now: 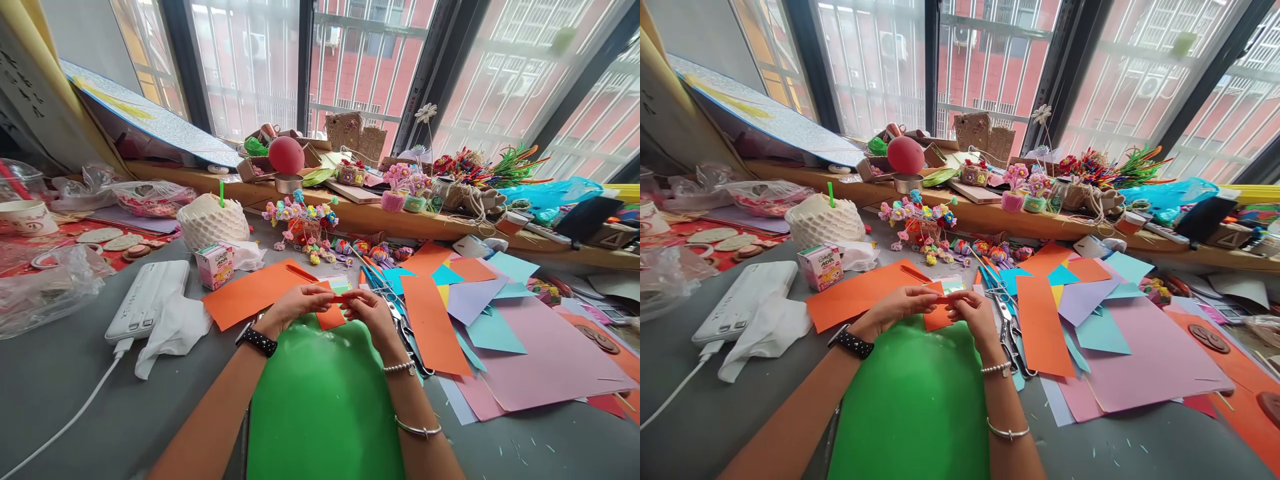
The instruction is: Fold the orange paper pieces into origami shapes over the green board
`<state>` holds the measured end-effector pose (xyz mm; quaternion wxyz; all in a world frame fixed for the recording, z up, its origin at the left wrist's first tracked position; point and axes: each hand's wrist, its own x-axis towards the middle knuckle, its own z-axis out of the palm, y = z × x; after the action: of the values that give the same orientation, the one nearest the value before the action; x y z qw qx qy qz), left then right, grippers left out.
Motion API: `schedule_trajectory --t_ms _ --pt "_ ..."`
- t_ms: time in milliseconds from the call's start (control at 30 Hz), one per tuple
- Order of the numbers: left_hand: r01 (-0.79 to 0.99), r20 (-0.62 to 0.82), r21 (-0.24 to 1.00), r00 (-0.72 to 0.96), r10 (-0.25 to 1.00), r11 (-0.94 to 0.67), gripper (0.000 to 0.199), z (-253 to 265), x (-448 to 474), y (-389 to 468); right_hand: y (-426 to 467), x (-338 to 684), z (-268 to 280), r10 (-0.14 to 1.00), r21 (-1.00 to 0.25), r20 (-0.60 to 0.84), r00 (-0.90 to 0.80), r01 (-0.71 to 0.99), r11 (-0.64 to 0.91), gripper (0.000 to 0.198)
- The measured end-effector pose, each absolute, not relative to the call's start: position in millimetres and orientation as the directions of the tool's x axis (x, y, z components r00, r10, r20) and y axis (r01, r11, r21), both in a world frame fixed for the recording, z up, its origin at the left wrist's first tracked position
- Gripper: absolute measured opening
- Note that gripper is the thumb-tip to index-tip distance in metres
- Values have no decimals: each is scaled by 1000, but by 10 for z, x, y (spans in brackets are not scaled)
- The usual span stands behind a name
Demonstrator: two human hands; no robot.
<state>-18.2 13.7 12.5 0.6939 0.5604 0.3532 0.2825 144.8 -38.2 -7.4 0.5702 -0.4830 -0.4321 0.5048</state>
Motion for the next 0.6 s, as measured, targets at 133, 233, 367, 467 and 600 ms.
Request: schedule_trajectory --t_ms 133,233,367,467,600 --pt "28 -169 982 554 815 184 37 119 -169 139 -398 1448 -77 995 -992 17 96 -125 29 22" --pt "18 -159 984 549 820 179 38 99 -171 153 -391 1433 -95 998 -995 31 52 -92 35 27" --pt "28 -153 986 558 816 166 37 90 -158 155 -355 1399 -121 995 -998 33 94 -56 38 30" --pt "39 -134 990 560 818 135 35 95 -138 151 -327 1393 -147 991 -998 19 136 -63 28 29" --pt "42 -115 993 543 832 110 32 91 -129 149 -308 1413 -184 991 -997 7 131 -80 17 26"
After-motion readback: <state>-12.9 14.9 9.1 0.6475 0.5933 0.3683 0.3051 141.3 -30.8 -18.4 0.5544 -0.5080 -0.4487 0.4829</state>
